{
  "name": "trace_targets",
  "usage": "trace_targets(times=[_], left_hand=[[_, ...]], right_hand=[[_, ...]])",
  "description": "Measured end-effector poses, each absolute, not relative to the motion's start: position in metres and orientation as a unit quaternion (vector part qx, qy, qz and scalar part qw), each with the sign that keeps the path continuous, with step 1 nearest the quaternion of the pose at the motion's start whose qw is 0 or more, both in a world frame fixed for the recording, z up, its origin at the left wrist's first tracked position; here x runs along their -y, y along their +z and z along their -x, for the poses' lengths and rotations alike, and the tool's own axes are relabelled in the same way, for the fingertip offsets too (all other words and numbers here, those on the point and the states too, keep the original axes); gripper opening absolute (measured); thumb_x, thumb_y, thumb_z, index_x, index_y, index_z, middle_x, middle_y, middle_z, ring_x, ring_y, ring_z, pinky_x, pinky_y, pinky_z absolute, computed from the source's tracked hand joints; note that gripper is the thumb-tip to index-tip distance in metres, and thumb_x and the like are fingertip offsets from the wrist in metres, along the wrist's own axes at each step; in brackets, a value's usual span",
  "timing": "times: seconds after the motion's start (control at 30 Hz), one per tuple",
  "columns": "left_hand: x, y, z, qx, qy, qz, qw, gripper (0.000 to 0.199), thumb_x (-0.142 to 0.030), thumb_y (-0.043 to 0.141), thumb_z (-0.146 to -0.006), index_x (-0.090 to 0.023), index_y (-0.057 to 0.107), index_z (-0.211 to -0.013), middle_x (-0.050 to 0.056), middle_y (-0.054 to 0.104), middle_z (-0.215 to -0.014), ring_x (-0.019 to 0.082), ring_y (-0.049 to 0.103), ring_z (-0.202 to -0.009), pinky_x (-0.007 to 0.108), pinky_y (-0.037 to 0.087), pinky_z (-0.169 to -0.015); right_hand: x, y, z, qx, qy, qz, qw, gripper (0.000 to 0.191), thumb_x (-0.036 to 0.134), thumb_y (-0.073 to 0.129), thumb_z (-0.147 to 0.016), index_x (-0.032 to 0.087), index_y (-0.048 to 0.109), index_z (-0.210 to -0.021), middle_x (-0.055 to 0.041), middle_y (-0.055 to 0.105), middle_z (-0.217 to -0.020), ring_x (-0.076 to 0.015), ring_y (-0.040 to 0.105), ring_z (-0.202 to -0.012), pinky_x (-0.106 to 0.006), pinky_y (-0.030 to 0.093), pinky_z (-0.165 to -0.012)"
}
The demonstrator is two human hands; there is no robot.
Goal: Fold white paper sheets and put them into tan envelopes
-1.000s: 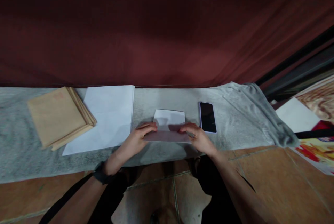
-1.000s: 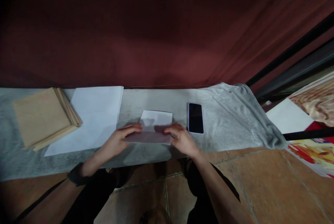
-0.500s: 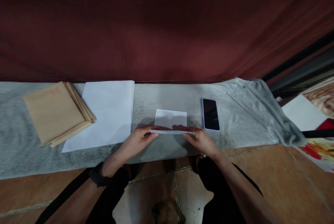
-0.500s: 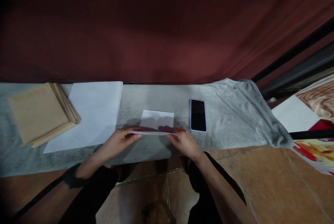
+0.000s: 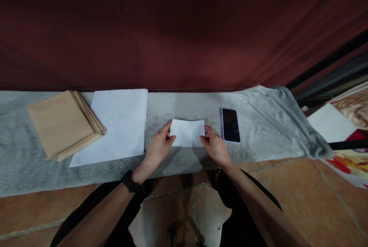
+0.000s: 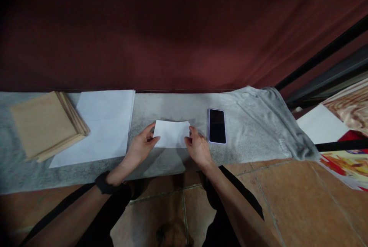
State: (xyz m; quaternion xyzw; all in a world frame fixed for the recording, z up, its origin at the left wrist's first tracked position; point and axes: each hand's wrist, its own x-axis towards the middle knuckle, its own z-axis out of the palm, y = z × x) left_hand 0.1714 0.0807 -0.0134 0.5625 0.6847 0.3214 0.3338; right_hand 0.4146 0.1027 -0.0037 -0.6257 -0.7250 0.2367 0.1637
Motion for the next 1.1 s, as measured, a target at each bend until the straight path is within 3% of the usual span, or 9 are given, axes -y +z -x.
trace_targets(times=[0.3,0.4,0.5,0.6,0.67,0.77,0.87,0.93,1.1], left_hand=[[-0.077,-0.008,-0.177,-0.713,0.254,-0.600,0.260,0.066,-0.026,0.061,-0.092,-0.023,0.044,-0.155,-0.001,0.070,-0.083,0.019,0.064,-0.066,0.030,0.048,-0.065],[-0.075,-0.007,-0.176,-0.715,0.225,-0.628,0.210,0.060,-0.027,0.059,-0.094,-0.022,0.047,-0.153,0.004,0.073,-0.099,0.022,0.070,-0.077,0.032,0.054,-0.073],[-0.072,-0.006,-0.181,-0.704,0.211,-0.665,0.132,0.050,-0.025,0.055,-0.096,-0.021,0.053,-0.146,0.012,0.070,-0.122,0.028,0.071,-0.102,0.039,0.056,-0.091],[-0.064,-0.010,-0.195,-0.644,0.223,-0.730,0.062,0.049,-0.024,0.047,-0.100,-0.018,0.049,-0.149,0.017,0.056,-0.149,0.033,0.055,-0.138,0.050,0.047,-0.113],[-0.055,-0.018,-0.209,-0.595,0.216,-0.773,0.044,0.057,-0.020,0.039,-0.101,-0.014,0.036,-0.158,0.018,0.042,-0.163,0.033,0.037,-0.153,0.054,0.037,-0.123],[-0.038,-0.032,-0.225,-0.570,0.173,-0.802,0.030,0.070,-0.013,0.034,-0.099,-0.006,0.013,-0.165,0.022,0.032,-0.168,0.031,0.026,-0.159,0.053,0.032,-0.127],[-0.028,-0.042,-0.230,-0.574,0.142,-0.806,0.021,0.075,-0.011,0.031,-0.097,-0.005,0.000,-0.166,0.022,0.029,-0.169,0.030,0.023,-0.159,0.052,0.031,-0.128],[-0.027,-0.042,-0.229,-0.580,0.129,-0.804,0.020,0.075,-0.012,0.031,-0.098,-0.007,0.000,-0.166,0.021,0.027,-0.170,0.029,0.022,-0.159,0.051,0.030,-0.129],[-0.031,-0.033,-0.222,-0.611,0.111,-0.783,0.024,0.068,-0.027,0.039,-0.103,-0.002,0.022,-0.164,0.024,0.026,-0.169,0.031,0.020,-0.160,0.051,0.027,-0.129]], right_hand=[[-0.106,-0.009,-0.412,0.741,0.199,0.621,0.161,0.051,0.024,0.054,-0.097,0.019,0.049,-0.148,-0.0059,0.076,-0.094,-0.0253,0.073,-0.084,-0.039,0.055,-0.085],[-0.106,-0.010,-0.414,0.751,0.163,0.621,0.154,0.049,0.025,0.055,-0.097,0.014,0.053,-0.144,-0.0124,0.075,-0.103,-0.0299,0.070,-0.094,-0.046,0.054,-0.092],[-0.103,-0.009,-0.411,0.770,0.115,0.601,0.181,0.043,0.027,0.054,-0.099,0.015,0.060,-0.140,-0.0179,0.071,-0.119,-0.0342,0.065,-0.111,-0.053,0.050,-0.101],[-0.090,-0.009,-0.398,0.803,0.135,0.534,0.230,0.045,0.032,0.044,-0.106,0.017,0.057,-0.147,-0.0177,0.064,-0.139,-0.0317,0.057,-0.132,-0.052,0.046,-0.113],[-0.077,-0.010,-0.386,0.827,0.168,0.481,0.237,0.053,0.036,0.036,-0.109,0.016,0.045,-0.157,-0.0162,0.053,-0.155,-0.0273,0.047,-0.146,-0.049,0.042,-0.120],[-0.055,-0.016,-0.373,0.849,0.177,0.457,0.200,0.062,0.042,0.029,-0.111,0.009,0.029,-0.164,-0.0176,0.038,-0.166,-0.0270,0.032,-0.156,-0.051,0.033,-0.127],[-0.044,-0.023,-0.371,0.855,0.147,0.470,0.163,0.069,0.047,0.030,-0.110,0.003,0.028,-0.163,-0.0206,0.033,-0.168,-0.0292,0.029,-0.158,-0.052,0.029,-0.130],[-0.042,-0.027,-0.375,0.858,0.125,0.476,0.148,0.069,0.048,0.033,-0.110,0.004,0.029,-0.163,-0.0206,0.033,-0.168,-0.0295,0.029,-0.158,-0.052,0.028,-0.130],[-0.046,-0.031,-0.387,0.859,0.082,0.487,0.134,0.070,0.049,0.038,-0.109,0.002,0.033,-0.161,-0.0230,0.034,-0.167,-0.0318,0.030,-0.157,-0.053,0.029,-0.129]])
